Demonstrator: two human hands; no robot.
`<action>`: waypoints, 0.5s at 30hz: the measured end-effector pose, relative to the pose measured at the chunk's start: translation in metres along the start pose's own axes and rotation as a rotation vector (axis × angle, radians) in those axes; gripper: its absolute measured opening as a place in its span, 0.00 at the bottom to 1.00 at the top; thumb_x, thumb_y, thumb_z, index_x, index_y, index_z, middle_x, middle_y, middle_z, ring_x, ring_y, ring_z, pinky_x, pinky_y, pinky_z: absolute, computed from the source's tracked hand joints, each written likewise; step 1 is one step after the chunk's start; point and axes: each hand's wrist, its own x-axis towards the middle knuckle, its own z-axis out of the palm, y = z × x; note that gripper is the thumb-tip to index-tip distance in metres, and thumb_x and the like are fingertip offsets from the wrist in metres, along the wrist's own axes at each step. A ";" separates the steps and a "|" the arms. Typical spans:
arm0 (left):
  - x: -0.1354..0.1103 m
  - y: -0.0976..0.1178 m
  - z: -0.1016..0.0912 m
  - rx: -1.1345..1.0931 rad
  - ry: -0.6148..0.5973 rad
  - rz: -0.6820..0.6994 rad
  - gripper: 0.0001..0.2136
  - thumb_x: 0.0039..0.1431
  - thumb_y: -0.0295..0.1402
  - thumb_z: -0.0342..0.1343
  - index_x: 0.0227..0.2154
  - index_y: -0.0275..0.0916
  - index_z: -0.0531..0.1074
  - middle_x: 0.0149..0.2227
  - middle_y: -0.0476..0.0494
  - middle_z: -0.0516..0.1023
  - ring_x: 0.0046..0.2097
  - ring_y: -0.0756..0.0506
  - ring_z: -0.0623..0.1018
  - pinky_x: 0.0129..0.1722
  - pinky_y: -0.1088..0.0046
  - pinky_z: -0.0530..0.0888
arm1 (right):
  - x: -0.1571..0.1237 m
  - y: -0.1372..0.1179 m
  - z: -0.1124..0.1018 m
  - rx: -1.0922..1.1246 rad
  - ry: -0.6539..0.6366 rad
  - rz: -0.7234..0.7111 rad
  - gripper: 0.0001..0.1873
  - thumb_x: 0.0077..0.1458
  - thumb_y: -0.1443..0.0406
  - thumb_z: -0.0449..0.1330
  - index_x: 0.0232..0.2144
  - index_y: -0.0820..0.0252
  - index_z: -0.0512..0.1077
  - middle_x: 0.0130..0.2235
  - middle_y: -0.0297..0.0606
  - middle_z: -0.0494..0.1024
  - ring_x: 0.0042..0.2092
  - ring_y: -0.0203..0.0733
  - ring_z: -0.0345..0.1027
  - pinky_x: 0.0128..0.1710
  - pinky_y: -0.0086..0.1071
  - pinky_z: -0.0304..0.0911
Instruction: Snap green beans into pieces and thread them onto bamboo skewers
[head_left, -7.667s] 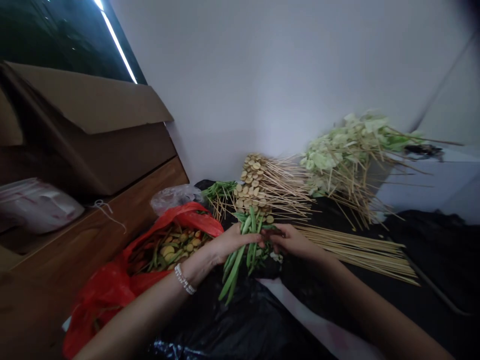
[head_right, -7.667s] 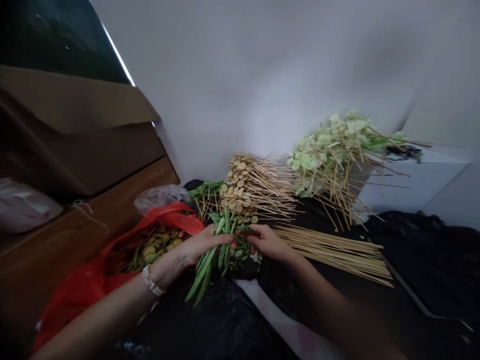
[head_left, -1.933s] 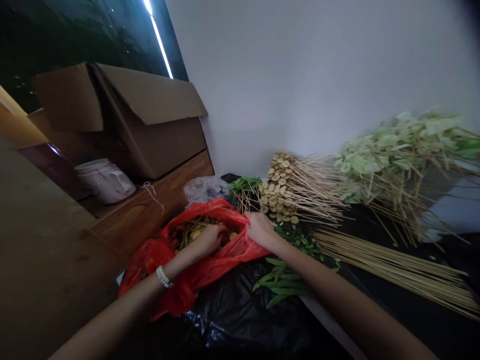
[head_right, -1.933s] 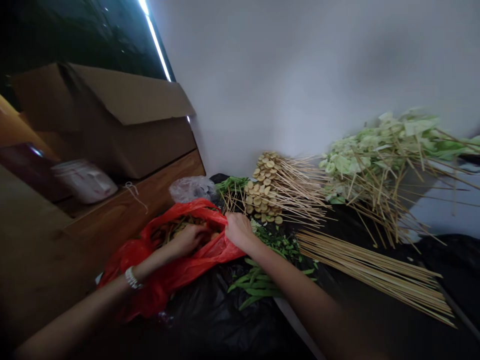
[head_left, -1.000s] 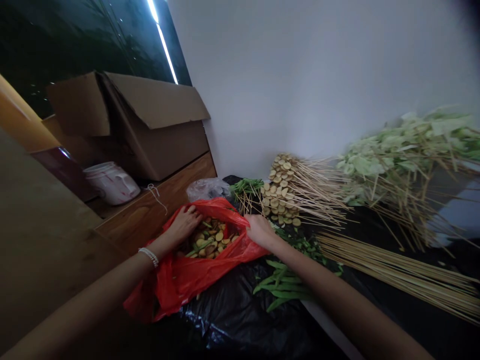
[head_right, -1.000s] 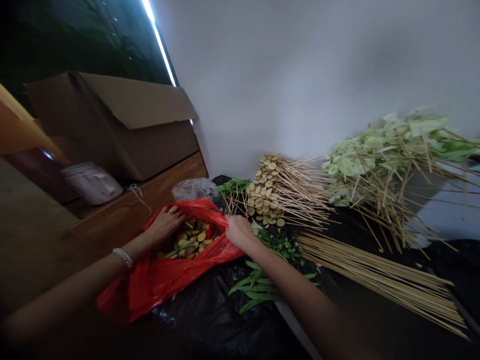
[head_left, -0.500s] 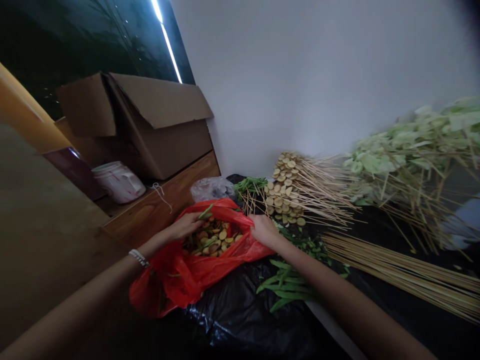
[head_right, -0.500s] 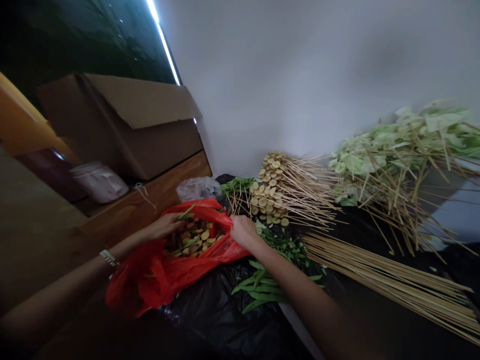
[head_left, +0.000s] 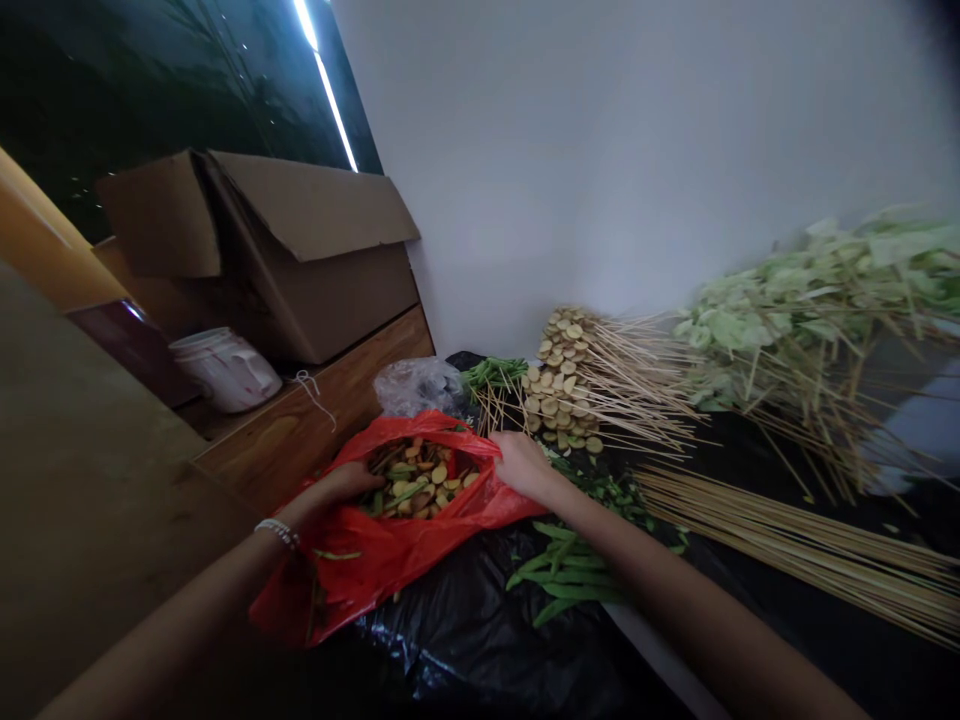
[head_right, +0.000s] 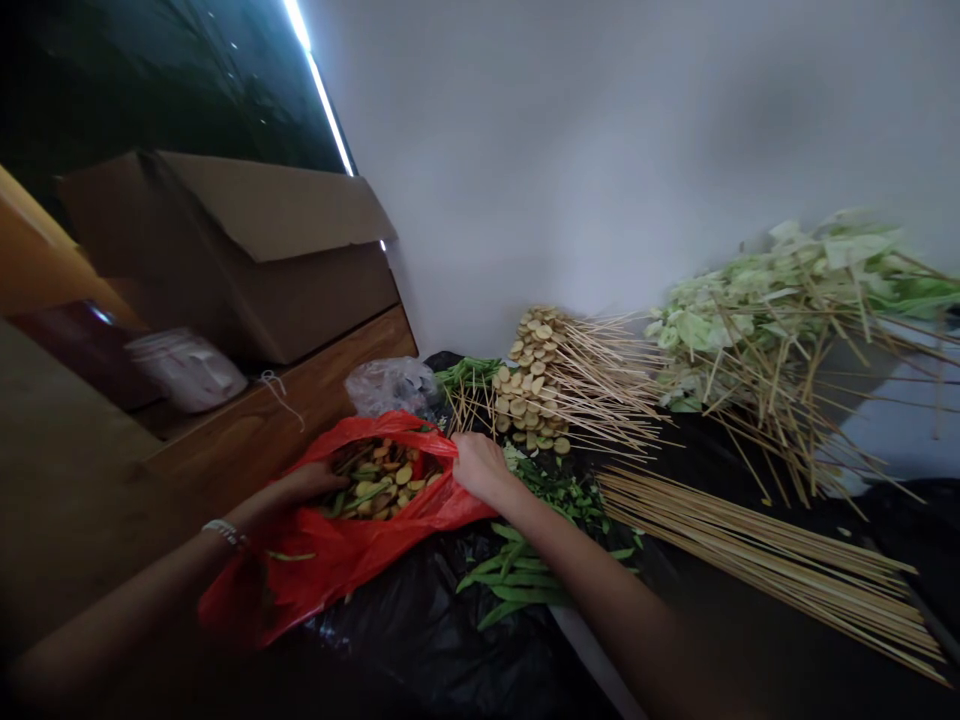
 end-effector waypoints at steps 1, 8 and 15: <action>0.000 0.002 0.002 0.025 -0.013 -0.007 0.24 0.45 0.36 0.58 0.47 0.34 0.72 0.39 0.38 0.81 0.39 0.37 0.80 0.40 0.65 0.74 | -0.002 0.001 -0.002 -0.001 0.008 -0.011 0.13 0.55 0.71 0.51 0.39 0.59 0.72 0.42 0.43 0.77 0.44 0.43 0.71 0.41 0.30 0.60; -0.010 0.017 -0.009 -0.032 0.085 0.289 0.23 0.57 0.38 0.46 0.53 0.35 0.66 0.53 0.36 0.74 0.53 0.38 0.74 0.54 0.64 0.67 | -0.031 0.013 -0.021 0.030 0.118 -0.122 0.14 0.62 0.68 0.49 0.44 0.58 0.72 0.44 0.41 0.74 0.47 0.41 0.68 0.49 0.31 0.59; -0.038 0.038 -0.033 -0.200 -0.170 0.361 0.23 0.52 0.43 0.55 0.50 0.39 0.71 0.47 0.42 0.78 0.47 0.40 0.76 0.47 0.67 0.72 | -0.092 0.044 -0.050 0.108 0.305 -0.301 0.13 0.61 0.69 0.49 0.44 0.59 0.72 0.40 0.42 0.75 0.44 0.43 0.68 0.46 0.36 0.64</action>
